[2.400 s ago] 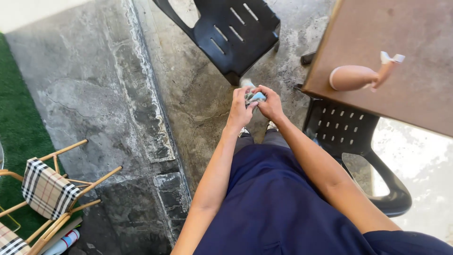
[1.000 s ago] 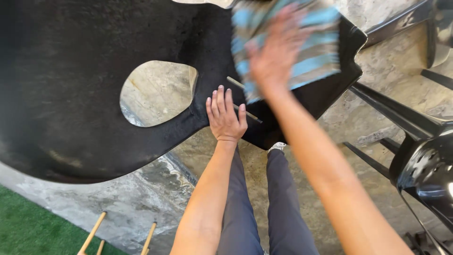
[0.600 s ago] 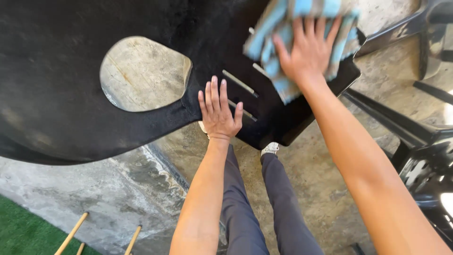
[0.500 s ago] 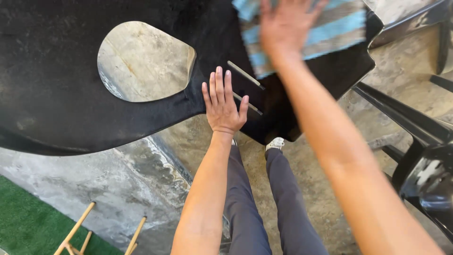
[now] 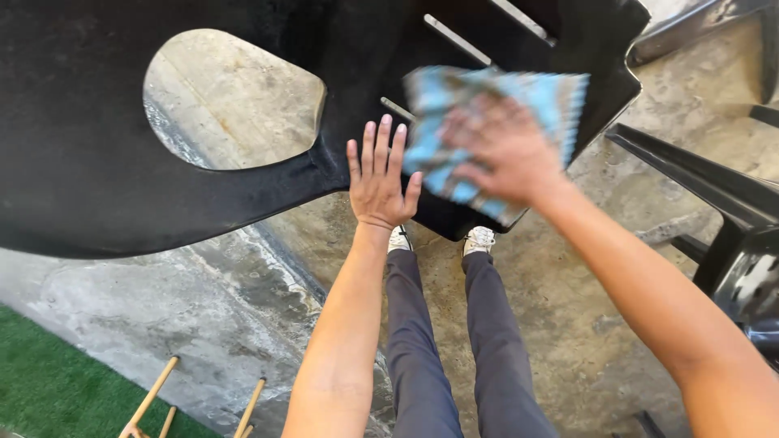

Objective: Wiping down outdoor plastic chairs and tables using a cleaning cloth and spray.

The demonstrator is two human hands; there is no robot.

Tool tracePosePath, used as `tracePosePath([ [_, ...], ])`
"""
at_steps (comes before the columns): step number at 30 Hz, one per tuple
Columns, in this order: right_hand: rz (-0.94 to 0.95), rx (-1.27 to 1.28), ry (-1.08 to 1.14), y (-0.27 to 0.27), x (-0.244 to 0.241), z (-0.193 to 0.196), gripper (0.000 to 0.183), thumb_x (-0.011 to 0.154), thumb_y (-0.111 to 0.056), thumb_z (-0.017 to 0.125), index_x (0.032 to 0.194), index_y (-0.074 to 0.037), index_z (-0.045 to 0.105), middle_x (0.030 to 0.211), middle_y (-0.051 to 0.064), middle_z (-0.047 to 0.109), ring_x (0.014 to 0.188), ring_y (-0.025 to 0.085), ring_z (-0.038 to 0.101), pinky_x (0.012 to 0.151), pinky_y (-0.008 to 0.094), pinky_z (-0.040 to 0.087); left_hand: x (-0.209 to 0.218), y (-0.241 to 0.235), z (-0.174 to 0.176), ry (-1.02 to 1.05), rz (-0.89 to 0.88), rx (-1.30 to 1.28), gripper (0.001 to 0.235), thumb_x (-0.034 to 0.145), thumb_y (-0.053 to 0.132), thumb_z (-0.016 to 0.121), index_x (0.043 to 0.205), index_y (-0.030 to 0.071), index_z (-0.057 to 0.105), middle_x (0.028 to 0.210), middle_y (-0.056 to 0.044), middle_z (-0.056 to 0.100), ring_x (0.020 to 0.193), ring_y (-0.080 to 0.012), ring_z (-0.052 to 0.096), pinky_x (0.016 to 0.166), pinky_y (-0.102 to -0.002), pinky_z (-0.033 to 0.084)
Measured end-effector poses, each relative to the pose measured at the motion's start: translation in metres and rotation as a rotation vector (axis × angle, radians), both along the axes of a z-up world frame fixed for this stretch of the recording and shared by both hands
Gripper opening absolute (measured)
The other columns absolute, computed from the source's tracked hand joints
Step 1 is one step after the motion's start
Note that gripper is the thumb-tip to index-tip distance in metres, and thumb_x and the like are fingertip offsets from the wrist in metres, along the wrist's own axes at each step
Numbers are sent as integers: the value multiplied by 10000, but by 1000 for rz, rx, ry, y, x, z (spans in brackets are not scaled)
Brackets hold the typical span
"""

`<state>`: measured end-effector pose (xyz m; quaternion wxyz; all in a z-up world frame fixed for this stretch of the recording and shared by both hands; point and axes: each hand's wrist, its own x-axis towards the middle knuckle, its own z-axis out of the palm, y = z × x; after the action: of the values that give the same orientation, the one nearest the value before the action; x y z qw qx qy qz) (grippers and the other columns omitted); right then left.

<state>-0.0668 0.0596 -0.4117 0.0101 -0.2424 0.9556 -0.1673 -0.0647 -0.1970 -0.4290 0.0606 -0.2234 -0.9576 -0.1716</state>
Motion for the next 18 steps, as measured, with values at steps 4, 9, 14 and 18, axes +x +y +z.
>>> tracePosePath([
  [4, -580, 91, -119, 26, -29, -13, 681, 1057, -425, 707, 1640, -163, 472, 1664, 176, 303, 1459, 492, 120, 1107, 734, 22, -3, 7, 13, -187, 19, -53, 653, 1038, 531, 373, 1585, 179, 426, 1653, -65, 376, 1544, -301, 323, 1272, -516, 199],
  [9, -435, 136, -43, -79, 36, 19, 599, 1049, -557, 489, 1582, -287, 449, 1598, 152, 411, 1486, 436, 292, 1192, 582, 241, -10, 18, 7, -188, 131, -2, 531, 1068, 473, 353, 1502, 217, 520, 1564, -4, 482, 1466, -237, 421, 1252, -472, 238],
  [14, -271, 83, -88, -8, 93, 12, 615, 998, -651, 417, 1545, -378, 482, 1618, -50, 461, 1520, 267, 373, 1247, 569, 188, -12, 23, 18, -190, 111, -143, 563, 1083, 446, 318, 1593, 226, 410, 1619, -7, 418, 1499, -254, 375, 1249, -517, 218],
  [18, -706, 153, -98, 30, 52, 6, 754, 998, -655, 488, 1639, -266, 404, 1714, 109, 269, 1551, 436, 130, 1193, 657, 54, -14, 24, 30, -341, 71, -283, 628, 1058, 421, 392, 1650, 248, 279, 1720, -99, 218, 1579, -364, 175, 1244, -653, 112],
])
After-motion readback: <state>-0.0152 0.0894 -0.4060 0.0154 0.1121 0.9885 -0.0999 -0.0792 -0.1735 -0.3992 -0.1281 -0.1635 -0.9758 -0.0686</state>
